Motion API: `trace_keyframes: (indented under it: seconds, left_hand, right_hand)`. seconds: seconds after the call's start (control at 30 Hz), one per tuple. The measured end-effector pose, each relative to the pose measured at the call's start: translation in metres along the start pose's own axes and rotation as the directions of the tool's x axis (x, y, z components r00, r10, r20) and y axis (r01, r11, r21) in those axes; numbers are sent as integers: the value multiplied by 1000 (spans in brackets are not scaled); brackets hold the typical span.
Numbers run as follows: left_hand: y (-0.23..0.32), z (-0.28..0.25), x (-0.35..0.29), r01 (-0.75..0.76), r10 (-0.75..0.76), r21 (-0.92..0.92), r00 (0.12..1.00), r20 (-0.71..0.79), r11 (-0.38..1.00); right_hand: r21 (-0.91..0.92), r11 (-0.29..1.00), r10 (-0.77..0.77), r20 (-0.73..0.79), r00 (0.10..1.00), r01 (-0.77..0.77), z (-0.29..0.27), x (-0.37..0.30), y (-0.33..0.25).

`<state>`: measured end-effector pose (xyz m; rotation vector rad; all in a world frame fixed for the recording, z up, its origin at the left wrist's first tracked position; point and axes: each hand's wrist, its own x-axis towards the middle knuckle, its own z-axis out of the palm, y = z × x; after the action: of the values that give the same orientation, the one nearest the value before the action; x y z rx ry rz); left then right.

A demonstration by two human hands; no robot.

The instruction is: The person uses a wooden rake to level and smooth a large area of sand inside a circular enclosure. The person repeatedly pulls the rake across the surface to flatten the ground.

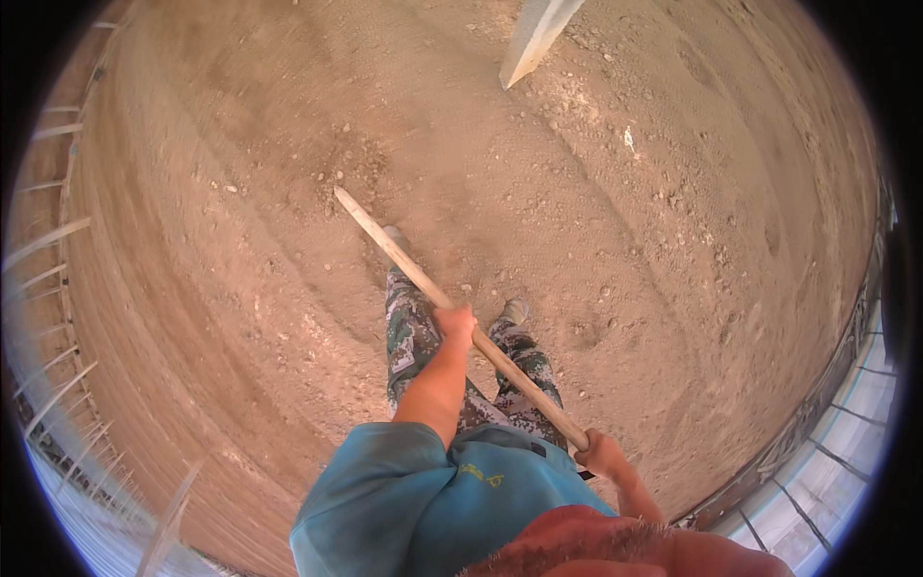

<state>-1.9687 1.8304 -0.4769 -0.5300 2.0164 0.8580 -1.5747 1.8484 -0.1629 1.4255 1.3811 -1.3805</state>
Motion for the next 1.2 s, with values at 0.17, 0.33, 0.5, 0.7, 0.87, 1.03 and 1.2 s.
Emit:
trace_keyframes:
  seconds: [0.17,0.33,0.5,0.7,0.87,1.03,1.2]
  left_hand:
    - [-94,86,-122,211,-216,70,974,69,975]
    - [-100,119,-132,235,-232,9,955,185,972]
    - [49,132,-48,72,-73,21,995,69,997]
    - [343,109,113,-181,179,-131,984,-27,975]
    - [582,130,133,-225,244,-253,969,46,941]
    - [736,176,133,-308,371,-321,915,158,896]
    - [789,194,170,-331,460,-388,832,309,860]
  right_hand:
    - [-162,965,177,-184,967,-208,-15,-48,148]
    - [-260,916,254,-208,944,-304,-58,-41,163]
    - [-136,971,167,-194,967,-195,-103,47,48]
    - [-107,978,-199,-203,959,181,-187,190,-217]
    - [4,914,-393,-235,889,405,-304,268,-463]
    - [-118,827,-552,-358,753,550,-418,347,-683]
    - [-130,906,-416,-90,905,403,-487,365,-796]
